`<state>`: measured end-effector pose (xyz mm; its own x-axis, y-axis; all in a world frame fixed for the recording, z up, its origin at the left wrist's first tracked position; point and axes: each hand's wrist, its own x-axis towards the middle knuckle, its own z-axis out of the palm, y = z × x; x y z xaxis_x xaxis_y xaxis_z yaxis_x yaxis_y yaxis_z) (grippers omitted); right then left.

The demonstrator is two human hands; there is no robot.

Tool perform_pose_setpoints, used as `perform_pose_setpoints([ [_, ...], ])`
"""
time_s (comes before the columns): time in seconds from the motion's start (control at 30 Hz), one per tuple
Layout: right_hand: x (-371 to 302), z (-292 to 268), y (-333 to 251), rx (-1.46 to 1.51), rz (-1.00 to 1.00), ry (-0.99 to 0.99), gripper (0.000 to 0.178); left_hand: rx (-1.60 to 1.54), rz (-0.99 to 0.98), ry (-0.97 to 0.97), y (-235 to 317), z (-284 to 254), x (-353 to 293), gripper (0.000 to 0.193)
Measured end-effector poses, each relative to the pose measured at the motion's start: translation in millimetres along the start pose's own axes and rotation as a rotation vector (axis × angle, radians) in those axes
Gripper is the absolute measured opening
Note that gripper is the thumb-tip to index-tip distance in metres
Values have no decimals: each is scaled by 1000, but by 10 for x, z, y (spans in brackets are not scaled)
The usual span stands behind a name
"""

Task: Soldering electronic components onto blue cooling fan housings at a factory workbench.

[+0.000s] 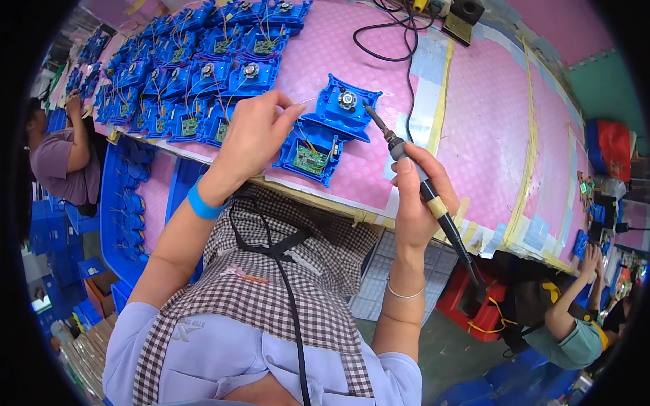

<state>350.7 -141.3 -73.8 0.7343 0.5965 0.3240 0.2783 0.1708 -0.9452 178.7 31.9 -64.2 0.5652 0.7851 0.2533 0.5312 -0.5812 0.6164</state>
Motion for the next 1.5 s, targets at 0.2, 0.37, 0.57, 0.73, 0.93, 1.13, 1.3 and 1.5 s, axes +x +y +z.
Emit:
perform_pose_setpoints([
  [0.2, -53, 10, -11, 19, -8, -15, 22, 57, 80, 29, 69, 16, 6, 26],
  [0.37, -44, -5, -2, 0, -15, -23, 21, 22, 145, 89, 201, 46, 33, 22],
  [0.57, -43, 47, -17, -63, 36, -94, 20, -317, 48, 47, 192, 254, 180, 17],
  [0.73, -9, 113, 45, -69, 42, -106, 19, -213, 63, -41, 139, 296, 209, 14],
  [0.93, 13, 141, 91, -65, 61, -98, 19, -141, 146, -11, 111, 332, 206, 12],
  [1.13, 32, 153, 49, -97, 54, -119, 19, -99, 164, -16, 103, 303, 196, 15],
  [1.3, 17, 114, -17, -91, -14, -88, 19, -106, 161, -24, 118, 288, 200, 15],
  [1.5, 16, 50, -18, -53, -6, -45, 19, -148, 175, -10, 121, 291, 183, 13],
])
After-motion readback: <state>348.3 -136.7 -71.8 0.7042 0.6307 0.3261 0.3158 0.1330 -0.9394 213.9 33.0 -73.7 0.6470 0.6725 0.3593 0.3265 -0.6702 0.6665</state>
